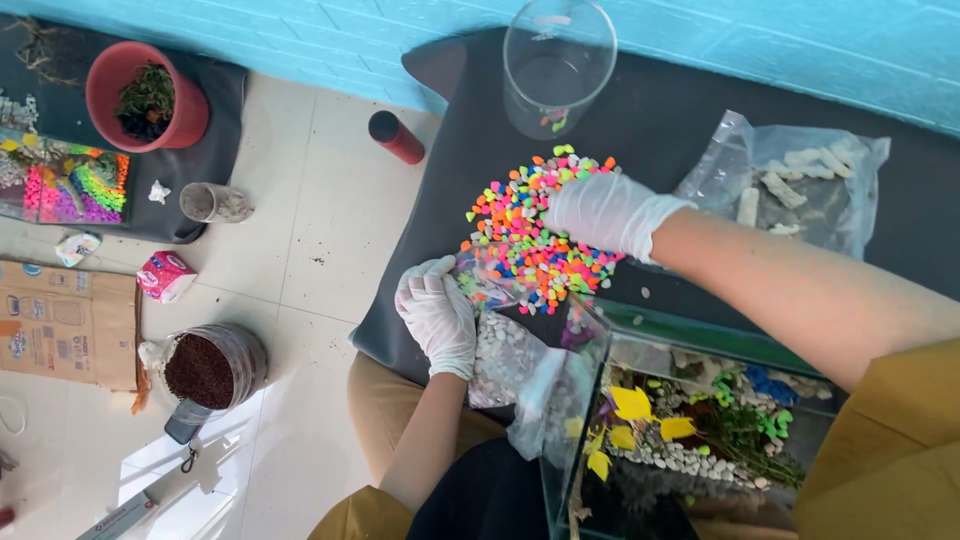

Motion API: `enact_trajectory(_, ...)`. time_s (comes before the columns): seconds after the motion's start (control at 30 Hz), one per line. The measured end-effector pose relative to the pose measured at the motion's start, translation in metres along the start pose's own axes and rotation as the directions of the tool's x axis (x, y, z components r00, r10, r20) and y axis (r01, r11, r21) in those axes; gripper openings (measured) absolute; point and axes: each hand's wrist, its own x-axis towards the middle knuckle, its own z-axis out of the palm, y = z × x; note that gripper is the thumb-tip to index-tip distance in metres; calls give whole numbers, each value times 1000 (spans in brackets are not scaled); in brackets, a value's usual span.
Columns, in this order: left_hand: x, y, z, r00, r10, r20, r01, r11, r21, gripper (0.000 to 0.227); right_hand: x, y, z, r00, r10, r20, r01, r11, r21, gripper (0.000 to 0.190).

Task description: Finishing the interior decoration of a small glass aquarium by adding colorful stones and arranging artificial plants.

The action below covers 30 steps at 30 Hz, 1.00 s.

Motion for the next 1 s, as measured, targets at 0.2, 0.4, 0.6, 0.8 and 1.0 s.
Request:
enact_trajectory(0.2, -1, 3, -6, 1000, -8, 9, 9, 1000, -29, 22, -12, -5, 12, 957, -277, -81, 271, 960, -76, 20)
enact_trajectory(0.4, 0, 1, -6, 999, -11, 49, 13, 999, -38, 24, -6, -13, -40, 965, 66, 252, -83, 995, 57, 34)
enact_trajectory(0.6, 0, 2, -6, 999, -14, 50, 16, 999, -37, 24, 13, -6, -96, 935, 272, 227, -348, 824, 446, 27)
enact_trajectory(0.8, -1, -1, -4, 998, -18, 55, 20, 999, -28, 24, 27, 24, -43, 961, 274, -38, -264, 951, 161, 28)
enact_trajectory(1.0, -2, 2, -5, 998, -36, 60, 38, 999, -36, 24, 13, 4, -79, 975, 212, -59, -207, 975, 77, 33)
